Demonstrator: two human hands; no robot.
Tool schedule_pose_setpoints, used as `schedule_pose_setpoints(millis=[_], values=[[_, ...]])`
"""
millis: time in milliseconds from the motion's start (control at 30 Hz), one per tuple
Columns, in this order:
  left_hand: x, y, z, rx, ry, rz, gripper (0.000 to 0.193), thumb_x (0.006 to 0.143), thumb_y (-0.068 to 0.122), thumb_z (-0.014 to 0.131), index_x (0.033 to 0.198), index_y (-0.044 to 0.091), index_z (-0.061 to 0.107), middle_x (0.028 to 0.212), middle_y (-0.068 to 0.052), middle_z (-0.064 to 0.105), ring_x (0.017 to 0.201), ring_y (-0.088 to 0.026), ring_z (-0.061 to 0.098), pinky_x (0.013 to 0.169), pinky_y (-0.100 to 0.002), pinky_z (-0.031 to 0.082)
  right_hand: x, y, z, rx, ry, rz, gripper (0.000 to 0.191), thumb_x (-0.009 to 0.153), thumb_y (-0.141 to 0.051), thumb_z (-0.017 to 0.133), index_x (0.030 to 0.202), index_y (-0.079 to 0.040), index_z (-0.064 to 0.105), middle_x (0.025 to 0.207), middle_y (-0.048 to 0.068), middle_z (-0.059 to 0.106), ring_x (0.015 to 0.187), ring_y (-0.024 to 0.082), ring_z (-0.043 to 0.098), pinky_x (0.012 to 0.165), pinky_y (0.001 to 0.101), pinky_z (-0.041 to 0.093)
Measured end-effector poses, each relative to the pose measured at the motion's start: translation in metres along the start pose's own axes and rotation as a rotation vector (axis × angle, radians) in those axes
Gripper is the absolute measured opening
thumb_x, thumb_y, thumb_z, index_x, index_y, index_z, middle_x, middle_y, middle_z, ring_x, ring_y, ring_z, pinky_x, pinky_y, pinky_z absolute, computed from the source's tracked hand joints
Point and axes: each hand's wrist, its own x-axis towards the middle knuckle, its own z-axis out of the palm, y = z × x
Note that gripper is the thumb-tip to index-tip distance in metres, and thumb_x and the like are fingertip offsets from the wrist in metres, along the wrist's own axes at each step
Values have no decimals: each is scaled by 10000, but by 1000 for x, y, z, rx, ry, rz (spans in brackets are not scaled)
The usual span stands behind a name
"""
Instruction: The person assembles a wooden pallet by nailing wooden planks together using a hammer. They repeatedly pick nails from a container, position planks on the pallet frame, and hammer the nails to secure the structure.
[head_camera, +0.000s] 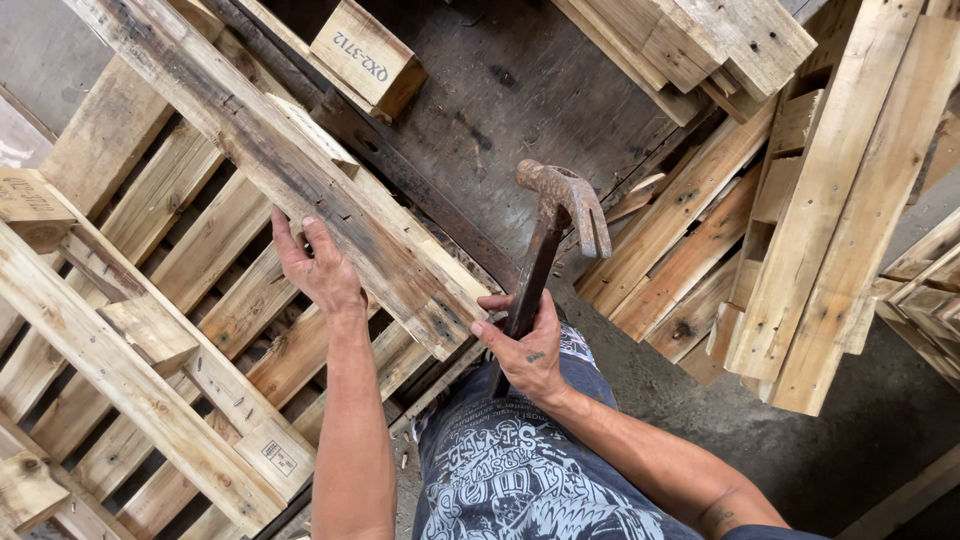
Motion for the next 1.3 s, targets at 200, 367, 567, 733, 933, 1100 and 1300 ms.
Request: schedule_pose_setpoints(millis=[200, 367, 567, 733, 933, 1100, 1300], values=[[0, 1, 1, 3, 11, -13, 578, 1067, 274, 604, 1551, 31, 405, 1363, -153, 633, 1136, -205, 697, 957, -347, 658, 1, -2, -1, -24, -3, 22, 477, 846, -26, 841, 1155, -65, 481, 1091, 113, 743, 884, 100, 723, 720, 234, 635], [-1, 4, 3, -30, 4, -24, 570, 1064, 257, 613, 1552, 41, 413, 1366, -154, 641, 1149, -208, 700, 967, -359, 647, 1, -2, -2, -50, 15, 10, 477, 834, -49, 863, 1143, -69, 501, 1085, 101, 749, 875, 75, 703, 730, 221, 618], [-1, 6, 4, -23, 21, -42, 575, 1055, 244, 614, 1548, 39, 401, 1381, -159, 648, 1162, -221, 710, 957, -378, 618, 0, -1, -2, -69, 38, 53, 472, 821, -63, 878, 1116, -77, 510, 1063, 65, 762, 777, 20, 639, 672, 187, 571], [-1, -2, 1, -34, 19, -83, 547, 1067, 195, 563, 1550, 41, 355, 1367, -184, 626, 1183, -237, 673, 1012, -371, 634, 2, -4, -4, -101, 37, 98, 456, 830, -68, 878, 1111, -66, 519, 1055, 67, 766, 699, 19, 540, 608, 182, 496], [2, -6, -60, -611, 298, -768, 417, 1123, 144, 412, 1504, -22, 454, 1241, -201, 598, 1012, -190, 521, 867, -307, 508, 5, -10, -3, -94, 12, 65, 450, 841, -72, 855, 1125, -72, 504, 1093, 78, 743, 818, 42, 647, 694, 200, 568], [-42, 20, -96, -847, 99, -749, 315, 1121, 59, 425, 1361, -92, 561, 1227, -225, 668, 1076, -249, 690, 932, -322, 623, 8, -10, -3, -82, 0, 47, 442, 843, -70, 853, 1105, -63, 498, 1088, 98, 732, 829, 70, 667, 687, 216, 586], [-86, 68, -86, -719, 31, -853, 162, 1037, 77, 549, 1153, 9, 641, 1074, -159, 748, 934, -213, 731, 785, -276, 614, 10, -12, -3, -67, -10, 52, 430, 854, -29, 842, 1094, -51, 485, 1071, 119, 725, 814, 99, 666, 658, 222, 580]])
